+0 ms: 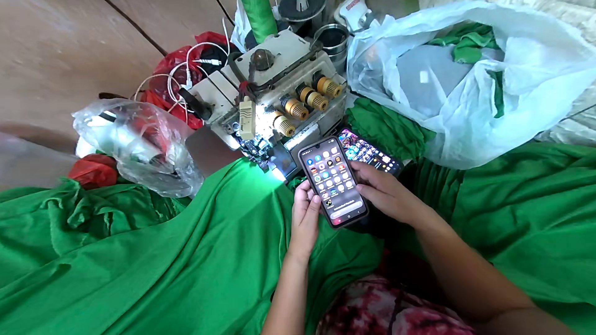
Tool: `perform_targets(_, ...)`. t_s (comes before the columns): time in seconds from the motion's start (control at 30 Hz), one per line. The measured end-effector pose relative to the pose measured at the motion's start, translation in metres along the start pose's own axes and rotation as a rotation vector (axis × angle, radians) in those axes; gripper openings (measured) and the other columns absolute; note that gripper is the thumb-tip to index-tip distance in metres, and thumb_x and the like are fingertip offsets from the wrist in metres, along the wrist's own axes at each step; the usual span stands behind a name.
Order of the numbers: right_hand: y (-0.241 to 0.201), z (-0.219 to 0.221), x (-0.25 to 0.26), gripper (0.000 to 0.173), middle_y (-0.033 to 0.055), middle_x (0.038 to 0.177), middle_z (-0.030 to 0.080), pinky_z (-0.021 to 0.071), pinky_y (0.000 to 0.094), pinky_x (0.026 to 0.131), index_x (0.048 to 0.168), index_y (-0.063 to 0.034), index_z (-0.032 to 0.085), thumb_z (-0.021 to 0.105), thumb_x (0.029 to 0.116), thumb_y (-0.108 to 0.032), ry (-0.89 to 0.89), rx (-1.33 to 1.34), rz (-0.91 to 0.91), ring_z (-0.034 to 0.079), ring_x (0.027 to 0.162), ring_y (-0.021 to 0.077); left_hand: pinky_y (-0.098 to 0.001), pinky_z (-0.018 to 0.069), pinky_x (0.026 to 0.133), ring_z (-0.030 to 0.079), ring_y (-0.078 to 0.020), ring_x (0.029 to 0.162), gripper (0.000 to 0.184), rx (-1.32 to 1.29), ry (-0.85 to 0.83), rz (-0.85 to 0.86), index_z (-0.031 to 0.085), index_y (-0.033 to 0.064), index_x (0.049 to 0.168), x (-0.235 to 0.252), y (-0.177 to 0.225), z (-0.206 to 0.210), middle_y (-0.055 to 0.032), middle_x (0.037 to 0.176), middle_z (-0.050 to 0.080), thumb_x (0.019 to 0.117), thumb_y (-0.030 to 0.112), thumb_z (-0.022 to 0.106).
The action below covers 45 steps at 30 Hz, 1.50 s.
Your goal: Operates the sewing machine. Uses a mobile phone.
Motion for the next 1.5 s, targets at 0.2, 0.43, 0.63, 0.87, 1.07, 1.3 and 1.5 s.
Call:
perform_targets(0.2, -0.0004, -0.0002, 0.0001, 0.051, 0.0065, 0.11, 0.07, 0.0539, 0.0257, 0.089, 0.149, -0.0045, 0.047, 0.04, 0.1015, -0.021, -0.004, -0.008, 0.002, 0.066, 0.097, 0.0054, -0.0319, 0.0599, 0.087, 0.07, -0.0122, 0.1, 0.029, 0.005, 0.006, -0.009, 0.036, -0.0039, 0.133, 0.0002, -0.0006, -0.0004, -0.0056, 0.113, 0.066, 0.1057, 0.006, 0.034)
perform_targets(0.43, 0.0014, 0.0008, -0.0002, 0.051, 0.0066, 0.112, 0.07, 0.0541, 0.0258, 0.091, 0.15, -0.0057, 0.047, 0.04, 0.1013, -0.02, -0.01, 0.011, 0.025, 0.067, 0.099, 0.0056, -0.0315, 0.0598, 0.086, 0.07, -0.0124, 0.099, 0.029, -0.007, 0.009, -0.015, 0.036, -0.0032, 0.132, 0.0001, -0.0016, -0.0011, -0.0057, 0.112, 0.067, 0.1049, 0.006, 0.035)
perform_targets(0.63, 0.0022, 0.0015, 0.0002, 0.052, 0.0079, 0.115, 0.07, 0.0539, 0.0268, 0.092, 0.149, -0.0044, 0.047, 0.039, 0.1012, -0.021, -0.013, 0.002, 0.013, 0.067, 0.103, 0.0063, -0.0312, 0.0599, 0.085, 0.07, -0.0122, 0.099, 0.027, -0.014, 0.005, -0.003, 0.037, -0.0023, 0.131, -0.0006, -0.0012, -0.001, -0.005, 0.112, 0.067, 0.1053, 0.007, 0.036)
perform_targets(0.87, 0.0043, 0.001, 0.0007, 0.051, 0.0076, 0.114, 0.071, 0.0548, 0.0305, 0.092, 0.149, -0.0065, 0.048, 0.039, 0.1022, -0.024, 0.037, -0.01, 0.047, 0.067, 0.102, 0.0087, -0.0322, 0.06, 0.086, 0.07, -0.0118, 0.099, 0.028, -0.008, -0.003, -0.005, 0.036, -0.002, 0.131, -0.0003, -0.0018, -0.0003, -0.0043, 0.113, 0.067, 0.1045, 0.006, 0.036)
perform_targets(1.07, 0.0031, 0.0018, -0.0001, 0.051, 0.0072, 0.11, 0.071, 0.0549, 0.0339, 0.09, 0.15, -0.0085, 0.048, 0.038, 0.1021, -0.024, 0.118, -0.041, 0.046, 0.068, 0.099, 0.0109, -0.0319, 0.0605, 0.085, 0.07, -0.012, 0.099, 0.028, -0.007, -0.009, -0.009, 0.035, -0.0012, 0.131, -0.0004, -0.0017, 0.0001, -0.0045, 0.115, 0.067, 0.1044, 0.005, 0.037)
perform_targets(1.3, -0.0014, 0.003, -0.0042, 0.05, 0.0064, 0.105, 0.071, 0.0565, 0.0253, 0.083, 0.145, -0.003, 0.047, 0.047, 0.0991, -0.023, 0.183, 0.011, 0.003, 0.068, 0.092, 0.006, -0.0322, 0.0601, 0.086, 0.07, -0.012, 0.099, 0.028, -0.017, -0.006, -0.016, 0.035, -0.0007, 0.132, -0.0007, -0.0027, 0.0, -0.0038, 0.113, 0.066, 0.1044, 0.004, 0.036)
perform_targets(1.5, -0.0011, 0.0026, -0.0065, 0.059, 0.0081, 0.111, 0.07, 0.0567, 0.0275, 0.081, 0.147, -0.0059, 0.046, 0.056, 0.0933, -0.029, 0.194, -0.028, 0.001, 0.067, 0.095, 0.0087, -0.033, 0.0597, 0.088, 0.069, -0.0129, 0.102, 0.036, -0.018, -0.013, -0.026, 0.029, -0.0024, 0.139, 0.0001, -0.0023, 0.0015, -0.0052, 0.117, 0.065, 0.1042, 0.003, 0.035)
Point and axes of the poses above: each hand's wrist, its own x-axis towards the middle knuckle, its own z-axis out of the palm, y = z × x, the point moved 9 cm from there along x, towards the middle knuckle
